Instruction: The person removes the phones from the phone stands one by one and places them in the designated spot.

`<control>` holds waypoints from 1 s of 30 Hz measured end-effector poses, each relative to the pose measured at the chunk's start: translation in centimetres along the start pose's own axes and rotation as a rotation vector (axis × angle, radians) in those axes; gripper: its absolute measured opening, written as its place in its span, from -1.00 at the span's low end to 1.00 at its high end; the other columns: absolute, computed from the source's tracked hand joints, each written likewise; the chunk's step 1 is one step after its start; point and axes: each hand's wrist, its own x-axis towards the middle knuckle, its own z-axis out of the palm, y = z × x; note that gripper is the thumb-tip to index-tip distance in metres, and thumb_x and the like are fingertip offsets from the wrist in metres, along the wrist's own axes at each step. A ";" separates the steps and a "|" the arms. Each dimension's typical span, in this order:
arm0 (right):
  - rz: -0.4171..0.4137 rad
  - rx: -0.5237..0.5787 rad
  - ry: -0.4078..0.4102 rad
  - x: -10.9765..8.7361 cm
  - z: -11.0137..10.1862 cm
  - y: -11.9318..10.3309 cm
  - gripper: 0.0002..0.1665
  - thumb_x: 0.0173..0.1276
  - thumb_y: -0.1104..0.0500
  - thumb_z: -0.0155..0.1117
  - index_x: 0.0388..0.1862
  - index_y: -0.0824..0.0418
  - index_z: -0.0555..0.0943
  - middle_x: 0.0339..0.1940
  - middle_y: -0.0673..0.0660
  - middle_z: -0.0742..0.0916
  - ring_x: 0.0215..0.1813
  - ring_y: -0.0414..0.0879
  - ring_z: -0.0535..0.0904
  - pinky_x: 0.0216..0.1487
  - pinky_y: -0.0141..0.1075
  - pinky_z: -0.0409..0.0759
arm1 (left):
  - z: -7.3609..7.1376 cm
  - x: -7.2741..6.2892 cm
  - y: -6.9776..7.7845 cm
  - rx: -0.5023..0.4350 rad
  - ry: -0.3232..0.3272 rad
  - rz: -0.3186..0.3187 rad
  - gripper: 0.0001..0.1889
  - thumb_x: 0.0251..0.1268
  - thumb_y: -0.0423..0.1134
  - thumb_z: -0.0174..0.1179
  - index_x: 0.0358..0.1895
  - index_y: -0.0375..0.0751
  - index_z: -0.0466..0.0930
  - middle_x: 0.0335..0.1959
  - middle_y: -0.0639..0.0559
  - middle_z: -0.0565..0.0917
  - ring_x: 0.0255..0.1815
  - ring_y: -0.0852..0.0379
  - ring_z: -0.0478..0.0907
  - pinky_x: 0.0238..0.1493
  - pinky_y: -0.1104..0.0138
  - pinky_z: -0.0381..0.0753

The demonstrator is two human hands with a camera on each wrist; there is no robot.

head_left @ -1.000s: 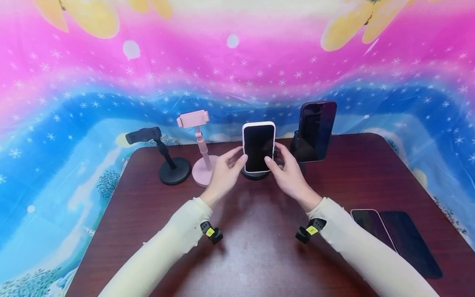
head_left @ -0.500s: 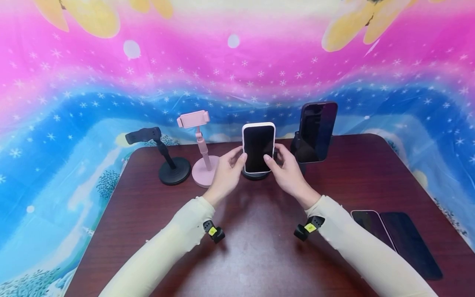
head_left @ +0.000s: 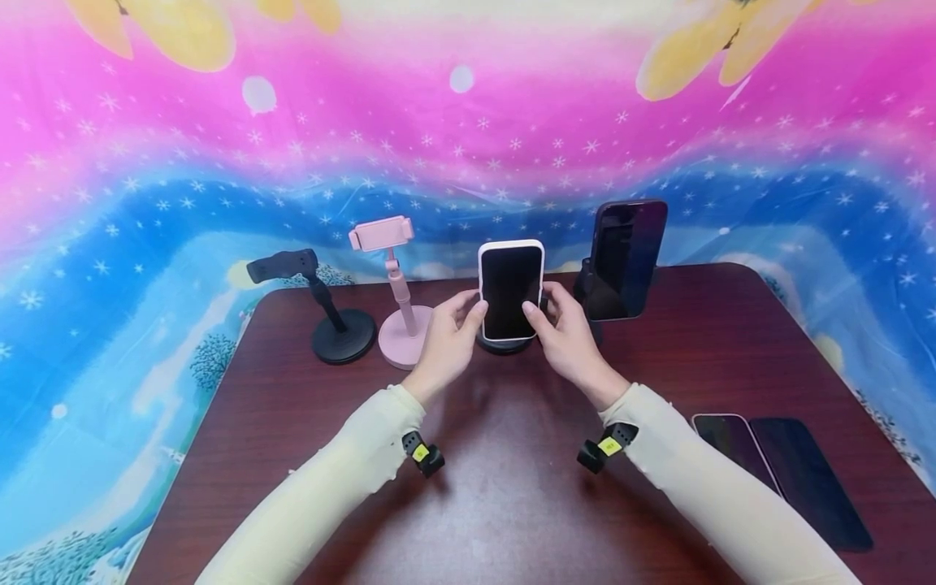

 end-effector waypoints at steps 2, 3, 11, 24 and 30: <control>0.004 0.006 0.012 0.0 0.1 0.0 -0.62 0.56 0.30 0.09 0.27 0.43 0.41 0.19 0.43 0.68 0.17 0.15 0.66 0.00 -0.62 0.58 | 0.0 0.0 0.0 0.005 0.003 -0.001 -0.63 0.56 -0.28 0.08 0.27 -0.44 0.53 0.17 -0.32 0.67 0.15 -0.15 0.69 0.21 0.10 0.69; 0.004 0.009 0.018 0.0 0.1 0.1 -0.62 0.56 0.30 0.10 0.26 0.43 0.42 0.19 0.43 0.68 0.17 0.14 0.66 0.00 -0.62 0.59 | 0.0 0.1 0.0 0.004 0.004 -0.003 -0.64 0.56 -0.29 0.09 0.26 -0.44 0.53 0.16 -0.32 0.68 0.14 -0.16 0.69 0.18 0.10 0.71; 0.007 0.030 0.059 -0.1 0.2 0.2 -0.63 0.53 0.30 0.16 0.24 0.40 0.47 0.19 0.39 0.69 0.03 -0.16 0.70 -0.02 -0.59 0.62 | -0.1 0.2 0.0 0.046 0.025 0.000 -0.59 0.50 -0.28 0.17 0.28 -0.47 0.52 0.17 -0.34 0.67 0.13 -0.13 0.71 0.16 0.15 0.71; -0.026 0.088 0.091 -0.3 1.1 0.2 -0.61 0.47 0.35 0.22 0.23 0.43 0.49 0.12 0.46 0.71 -0.16 -0.46 0.68 -0.05 -0.58 0.65 | -0.6 0.1 -0.4 0.103 0.053 0.037 -0.56 0.50 -0.27 0.17 0.31 -0.49 0.49 0.25 -0.34 0.62 0.18 -0.13 0.67 0.17 0.16 0.69; -0.028 0.080 0.087 -0.4 1.2 0.1 -0.60 0.46 0.34 0.24 0.23 0.41 0.50 0.13 0.43 0.72 -0.12 -0.47 0.67 -0.03 -0.58 0.64 | -0.8 0.0 -0.4 0.095 0.061 0.048 -0.57 0.51 -0.27 0.16 0.29 -0.49 0.50 0.25 -0.33 0.62 0.19 -0.12 0.66 0.20 0.15 0.68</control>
